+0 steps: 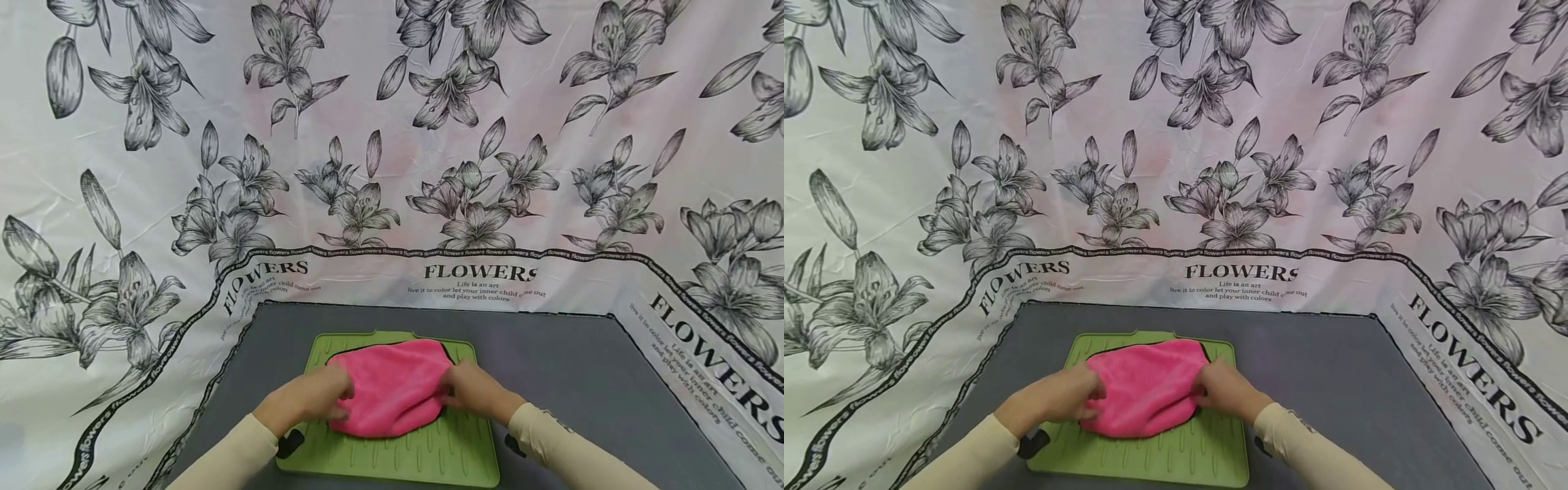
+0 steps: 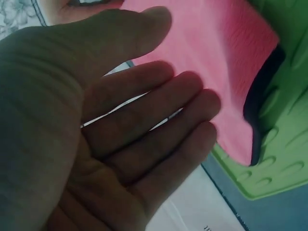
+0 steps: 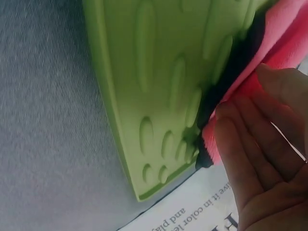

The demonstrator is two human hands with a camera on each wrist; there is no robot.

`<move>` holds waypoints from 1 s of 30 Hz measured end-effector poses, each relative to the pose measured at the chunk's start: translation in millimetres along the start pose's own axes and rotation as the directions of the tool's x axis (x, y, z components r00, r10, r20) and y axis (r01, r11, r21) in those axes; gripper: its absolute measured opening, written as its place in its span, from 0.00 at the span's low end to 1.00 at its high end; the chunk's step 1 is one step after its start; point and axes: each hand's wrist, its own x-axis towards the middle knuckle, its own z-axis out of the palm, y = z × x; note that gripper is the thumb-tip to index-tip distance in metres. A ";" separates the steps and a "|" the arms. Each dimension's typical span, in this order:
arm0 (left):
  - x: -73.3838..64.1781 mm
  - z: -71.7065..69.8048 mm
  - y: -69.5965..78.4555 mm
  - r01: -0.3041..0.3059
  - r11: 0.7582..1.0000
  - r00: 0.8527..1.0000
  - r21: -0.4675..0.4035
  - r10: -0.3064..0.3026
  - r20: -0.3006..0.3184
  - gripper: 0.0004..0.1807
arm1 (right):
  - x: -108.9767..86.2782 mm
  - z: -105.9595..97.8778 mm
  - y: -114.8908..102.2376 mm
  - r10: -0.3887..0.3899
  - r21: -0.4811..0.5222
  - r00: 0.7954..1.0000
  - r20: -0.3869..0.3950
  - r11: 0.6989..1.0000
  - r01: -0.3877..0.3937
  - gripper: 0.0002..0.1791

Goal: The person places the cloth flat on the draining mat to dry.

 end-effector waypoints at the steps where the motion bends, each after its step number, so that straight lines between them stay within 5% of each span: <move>1: -0.8 1.8 0.9 -0.002 1.000 1.000 -0.011 0.002 0.010 0.24 | 0.3 1.2 -0.8 0.005 0.004 1.000 0.006 1.000 -0.005 0.09; 5: -1.2 11.4 3.0 0.012 1.000 0.999 -0.006 -0.012 0.038 0.30 | 1.3 5.4 -2.9 0.016 0.003 1.000 0.016 1.000 -0.016 0.17; 9: -3.0 28.9 2.4 0.064 0.997 0.997 0.031 -0.066 0.051 0.20 | 1.7 13.4 -4.4 -0.026 -0.023 0.999 -0.029 0.999 0.026 0.20; 18: 0.1 63.3 -5.9 0.035 0.977 0.992 0.210 -0.009 -0.126 0.22 | 5.7 30.9 -10.8 -0.015 -0.219 0.998 -0.064 0.976 0.001 0.17; 22: 0.1 55.0 -8.6 0.006 0.989 0.992 0.151 0.013 -0.128 0.19 | 5.9 15.4 -11.1 0.004 -0.162 1.000 -0.009 0.987 -0.006 0.16; 30: -9.0 7.3 -17.0 0.063 0.995 0.984 0.072 -0.050 -0.171 0.16 | 9.4 -49.8 -24.8 0.009 -0.078 0.999 0.050 0.997 -0.005 0.20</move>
